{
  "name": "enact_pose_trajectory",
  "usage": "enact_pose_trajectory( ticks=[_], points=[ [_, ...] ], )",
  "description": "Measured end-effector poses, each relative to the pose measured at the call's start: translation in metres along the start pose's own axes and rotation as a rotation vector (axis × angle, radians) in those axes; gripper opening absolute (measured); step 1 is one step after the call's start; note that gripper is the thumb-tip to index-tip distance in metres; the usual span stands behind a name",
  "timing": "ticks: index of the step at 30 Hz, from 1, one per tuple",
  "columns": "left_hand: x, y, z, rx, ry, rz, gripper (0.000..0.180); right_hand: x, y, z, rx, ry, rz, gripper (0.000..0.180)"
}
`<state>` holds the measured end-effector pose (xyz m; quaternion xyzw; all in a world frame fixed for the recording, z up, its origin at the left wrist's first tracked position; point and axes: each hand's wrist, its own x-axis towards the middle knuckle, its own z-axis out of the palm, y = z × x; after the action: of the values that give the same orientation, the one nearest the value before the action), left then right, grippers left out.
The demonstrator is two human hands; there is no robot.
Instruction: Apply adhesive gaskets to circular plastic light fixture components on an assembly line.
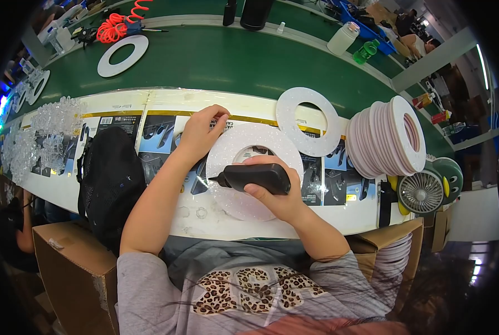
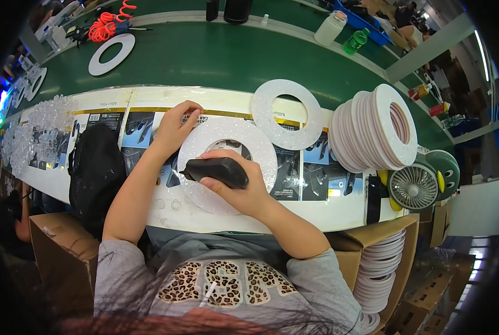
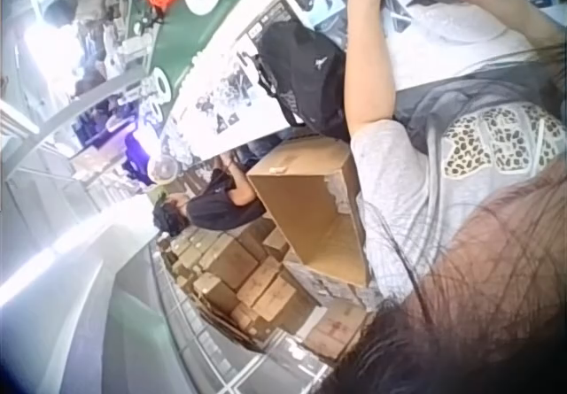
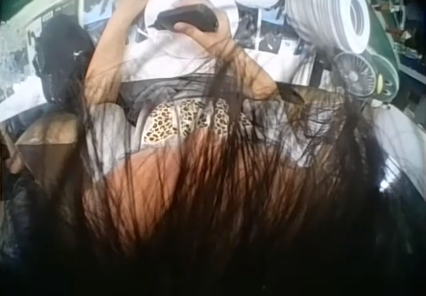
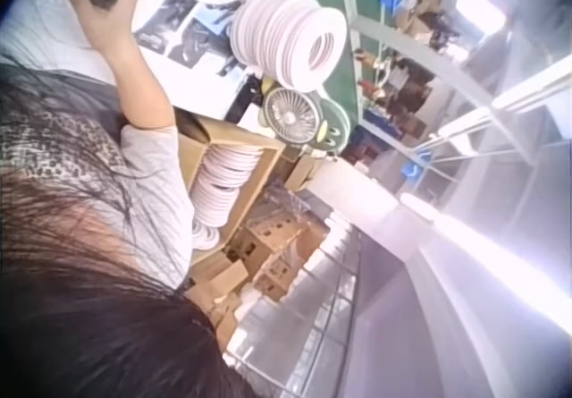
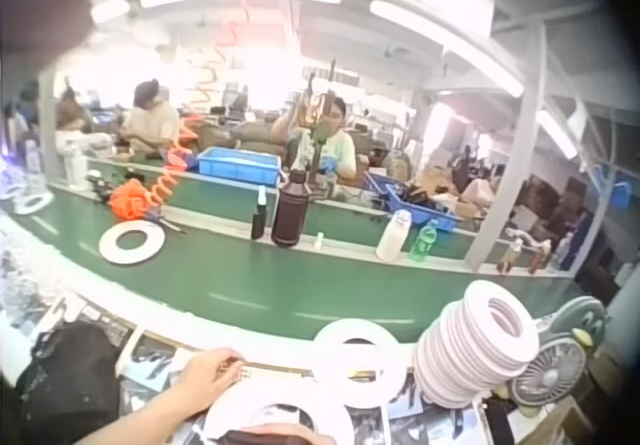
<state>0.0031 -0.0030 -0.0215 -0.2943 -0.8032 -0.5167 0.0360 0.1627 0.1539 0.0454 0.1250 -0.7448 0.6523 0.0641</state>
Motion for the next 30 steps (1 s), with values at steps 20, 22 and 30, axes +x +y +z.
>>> enact_pose_trajectory(
  ticks=[20, 22, 30],
  points=[
    [-0.0002, 0.0023, -0.0004, 0.008, 0.002, 0.003, 0.015, 0.0000, -0.0020, -0.0022, -0.010, -0.022, -0.010, 0.038],
    [0.0004, 0.0051, -0.0008, 0.014, 0.004, 0.007, 0.015, -0.0012, -0.0024, -0.0033, -0.006, -0.018, -0.015, 0.039],
    [0.0000, 0.0024, 0.0001, -0.002, 0.003, 0.004, 0.016, 0.0002, -0.0018, -0.0025, -0.013, -0.038, -0.012, 0.039]
  ],
)
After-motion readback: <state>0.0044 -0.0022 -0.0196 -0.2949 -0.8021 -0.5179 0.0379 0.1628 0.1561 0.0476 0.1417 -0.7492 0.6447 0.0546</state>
